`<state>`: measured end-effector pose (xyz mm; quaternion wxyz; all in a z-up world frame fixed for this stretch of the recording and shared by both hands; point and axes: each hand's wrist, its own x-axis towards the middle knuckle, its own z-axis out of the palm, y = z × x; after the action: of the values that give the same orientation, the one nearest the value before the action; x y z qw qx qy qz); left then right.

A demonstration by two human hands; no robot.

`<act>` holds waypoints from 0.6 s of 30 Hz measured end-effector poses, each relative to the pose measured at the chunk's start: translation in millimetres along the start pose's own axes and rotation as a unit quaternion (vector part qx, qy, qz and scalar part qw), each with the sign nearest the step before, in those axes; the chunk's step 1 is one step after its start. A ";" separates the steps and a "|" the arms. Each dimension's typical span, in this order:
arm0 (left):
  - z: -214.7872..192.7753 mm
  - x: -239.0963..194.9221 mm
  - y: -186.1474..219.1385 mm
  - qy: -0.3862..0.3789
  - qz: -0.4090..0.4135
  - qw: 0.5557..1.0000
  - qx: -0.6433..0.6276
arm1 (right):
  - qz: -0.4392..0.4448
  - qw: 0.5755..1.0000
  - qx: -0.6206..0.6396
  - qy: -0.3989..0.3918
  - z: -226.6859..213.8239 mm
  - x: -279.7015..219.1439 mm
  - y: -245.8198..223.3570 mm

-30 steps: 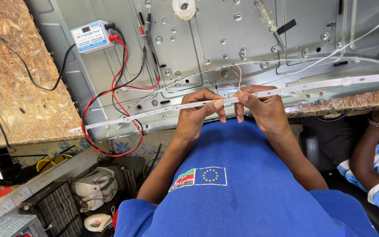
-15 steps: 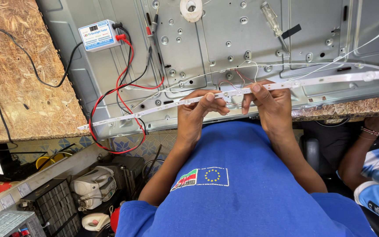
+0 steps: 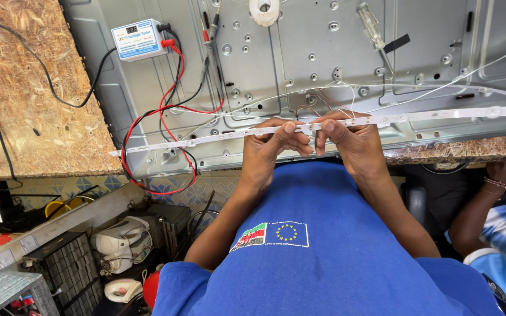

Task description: The person uses a multimeter to test electrical continuity on LED backlight strips attached to the back of a TV chassis. They then remove the strips and inspect them by hand, handling the flexible strips and their wiring.

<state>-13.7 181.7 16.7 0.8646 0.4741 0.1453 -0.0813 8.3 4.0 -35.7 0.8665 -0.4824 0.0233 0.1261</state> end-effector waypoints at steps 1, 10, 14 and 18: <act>-0.3 -0.1 -0.4 -0.001 -0.003 1.000 -0.005 | 0.010 1.000 0.009 0.000 -1.1 -0.5 0.8; 3.9 0.1 -4.9 -0.016 -0.001 0.999 -0.046 | 0.030 0.999 0.030 0.028 -12.7 -2.6 6.3; -6.9 2.4 -15.0 -0.004 0.014 0.999 -0.048 | 0.007 0.999 0.027 0.043 -14.6 -0.6 2.3; -13.6 1.9 -1.1 0.059 0.073 0.995 -0.021 | -0.010 0.997 0.027 0.077 -14.3 1.1 -4.6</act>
<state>-14.6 192.6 8.3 0.8680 0.4689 0.1630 0.0129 11.7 -10.2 -39.6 0.8762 -0.4670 0.0891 0.0791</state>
